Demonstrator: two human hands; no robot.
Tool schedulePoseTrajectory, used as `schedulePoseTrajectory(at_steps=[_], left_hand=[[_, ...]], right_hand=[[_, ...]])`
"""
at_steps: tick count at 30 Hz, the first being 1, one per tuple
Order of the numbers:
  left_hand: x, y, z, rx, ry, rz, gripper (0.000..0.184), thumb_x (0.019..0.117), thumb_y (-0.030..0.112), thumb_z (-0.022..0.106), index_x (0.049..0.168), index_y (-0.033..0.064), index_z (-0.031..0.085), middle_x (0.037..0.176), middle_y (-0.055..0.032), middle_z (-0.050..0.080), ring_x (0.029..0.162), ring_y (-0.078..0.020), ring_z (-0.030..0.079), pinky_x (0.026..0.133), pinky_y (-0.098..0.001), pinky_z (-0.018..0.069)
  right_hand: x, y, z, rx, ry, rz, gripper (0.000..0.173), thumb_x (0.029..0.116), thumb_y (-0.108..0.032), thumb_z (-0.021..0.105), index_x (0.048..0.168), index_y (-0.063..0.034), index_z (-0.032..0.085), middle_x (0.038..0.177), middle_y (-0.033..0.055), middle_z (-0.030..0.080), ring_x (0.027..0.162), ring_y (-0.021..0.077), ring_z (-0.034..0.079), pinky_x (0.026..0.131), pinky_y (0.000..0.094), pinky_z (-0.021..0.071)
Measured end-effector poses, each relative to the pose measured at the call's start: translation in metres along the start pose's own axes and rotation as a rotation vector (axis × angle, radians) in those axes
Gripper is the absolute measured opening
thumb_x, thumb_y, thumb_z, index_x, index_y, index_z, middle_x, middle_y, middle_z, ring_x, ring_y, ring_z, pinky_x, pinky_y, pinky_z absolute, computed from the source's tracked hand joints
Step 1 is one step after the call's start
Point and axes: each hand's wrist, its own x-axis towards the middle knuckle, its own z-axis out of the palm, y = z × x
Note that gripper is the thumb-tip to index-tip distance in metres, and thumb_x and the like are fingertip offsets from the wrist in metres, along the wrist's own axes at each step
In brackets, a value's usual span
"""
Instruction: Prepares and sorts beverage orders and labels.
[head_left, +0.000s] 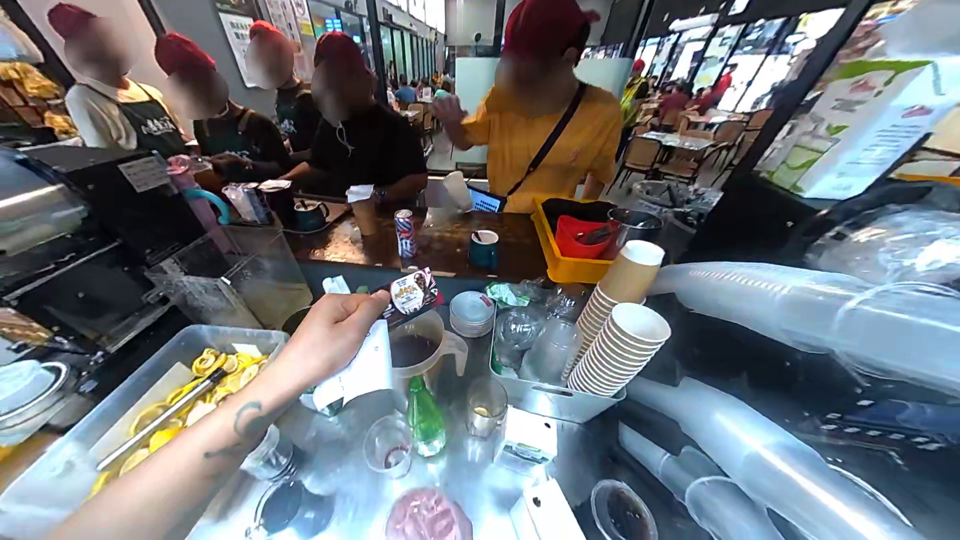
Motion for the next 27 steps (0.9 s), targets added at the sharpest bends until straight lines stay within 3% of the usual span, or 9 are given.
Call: schedulePoseTrajectory(at_steps=[4,14,27], left_hand=[[-0.005,-0.002,-0.002,0.016,0.002,0.031,0.054,0.1095,0.041,0.042,0.067,0.0146,0.062,0.058,-0.0008,0.058,0.052,-0.0111,0.057,0.048,-0.0297,0.0460],[-0.012,-0.025,-0.006,-0.084,-0.010,-0.054,0.052,0.1092,0.041,0.045,0.071,0.0131,0.065,0.062,-0.0014,0.062,0.054,-0.0107,0.059,0.050,-0.0285,0.0495],[-0.007,-0.024,0.001,-0.130,-0.036,0.001,0.050,0.1095,0.038,0.045,0.072,0.0129,0.066,0.064,-0.0004,0.063,0.057,-0.0097,0.061,0.052,-0.0268,0.0506]], right_hand=[[0.003,0.012,0.000,0.016,-0.006,-0.018,0.117,0.0560,-0.038,0.096,0.144,0.0138,0.039,0.138,0.0259,0.059,0.130,0.0223,0.059,0.114,0.0347,0.0461],[0.018,0.019,-0.004,0.006,0.025,0.045,0.120,0.0554,-0.042,0.096,0.145,0.0133,0.038,0.138,0.0254,0.058,0.131,0.0229,0.058,0.114,0.0357,0.0455],[0.030,0.015,-0.011,-0.012,0.048,0.003,0.120,0.0558,-0.039,0.096,0.145,0.0144,0.036,0.138,0.0267,0.058,0.130,0.0220,0.058,0.114,0.0334,0.0454]])
